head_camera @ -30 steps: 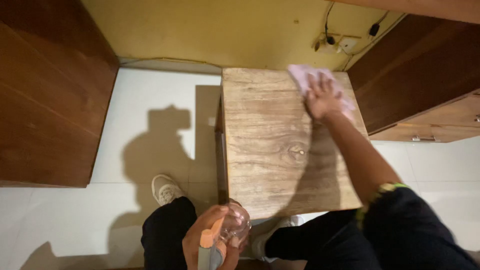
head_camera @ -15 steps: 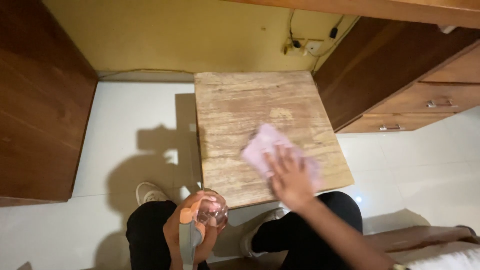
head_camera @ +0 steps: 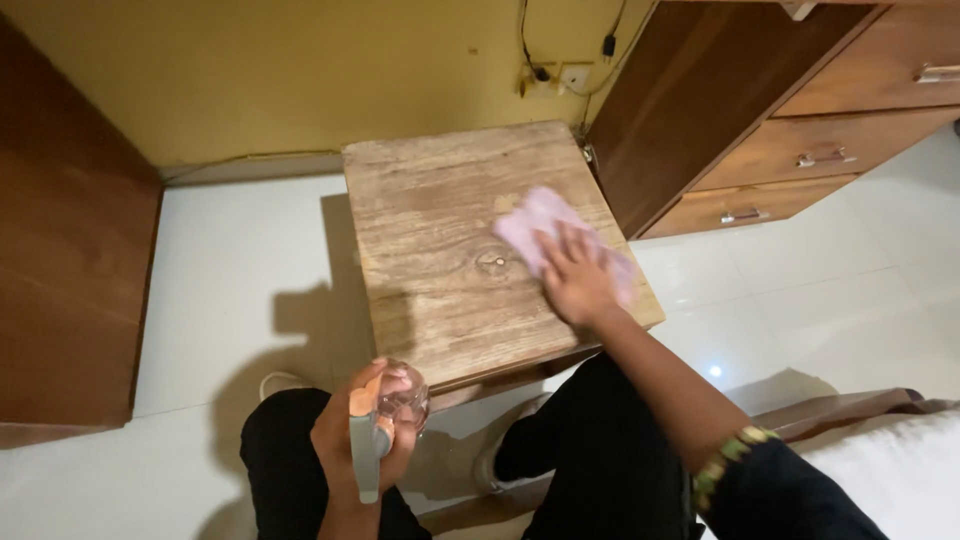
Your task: Wiping down a wooden stool and desk with a cleaning spray and cloth.
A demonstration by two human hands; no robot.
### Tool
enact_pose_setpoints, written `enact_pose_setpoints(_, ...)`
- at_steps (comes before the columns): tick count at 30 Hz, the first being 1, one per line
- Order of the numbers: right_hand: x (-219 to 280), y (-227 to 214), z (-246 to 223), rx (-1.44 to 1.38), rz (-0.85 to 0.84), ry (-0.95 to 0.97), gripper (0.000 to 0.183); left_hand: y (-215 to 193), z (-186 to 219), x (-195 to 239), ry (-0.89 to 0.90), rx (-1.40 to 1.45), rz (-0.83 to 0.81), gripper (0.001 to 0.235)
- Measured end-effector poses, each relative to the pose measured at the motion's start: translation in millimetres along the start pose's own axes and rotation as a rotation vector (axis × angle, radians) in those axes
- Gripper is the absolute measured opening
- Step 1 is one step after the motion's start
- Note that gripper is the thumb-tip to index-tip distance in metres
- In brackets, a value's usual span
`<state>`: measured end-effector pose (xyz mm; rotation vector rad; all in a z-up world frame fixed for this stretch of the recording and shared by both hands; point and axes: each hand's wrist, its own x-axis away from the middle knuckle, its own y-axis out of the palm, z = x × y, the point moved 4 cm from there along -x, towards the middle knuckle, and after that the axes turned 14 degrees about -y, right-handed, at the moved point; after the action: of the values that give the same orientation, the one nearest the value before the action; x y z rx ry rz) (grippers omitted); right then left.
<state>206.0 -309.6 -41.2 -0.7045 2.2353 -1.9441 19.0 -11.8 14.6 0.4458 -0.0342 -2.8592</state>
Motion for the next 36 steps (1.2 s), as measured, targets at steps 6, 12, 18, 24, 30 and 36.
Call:
enact_pose_setpoints(6,68,16,-15,0.131,0.044,0.132,0.066,8,8,-7,0.051,0.397,-0.148,0.073)
enact_pose_setpoints(12,45,31,-136,0.027,-0.002,-0.210,0.067,0,4,2,-0.047,-0.007,-0.001,0.075)
enact_pose_setpoints(18,-13,0,-168,0.011,-0.073,-0.383,0.067,-1,4,4,-0.043,0.011,-0.014,0.067)
enact_pose_setpoints(24,-4,13,-71,0.006,0.012,-0.094,0.064,-4,13,3,-0.034,0.137,-0.035,0.064)
enact_pose_setpoints(30,60,15,-103,0.085,0.101,-0.197,0.061,-13,-1,1,-0.104,-0.047,0.049,0.062)
enact_pose_setpoints(36,24,21,-168,-0.017,0.128,-0.470,0.059,-9,11,-3,-0.081,-0.089,0.062,0.054)
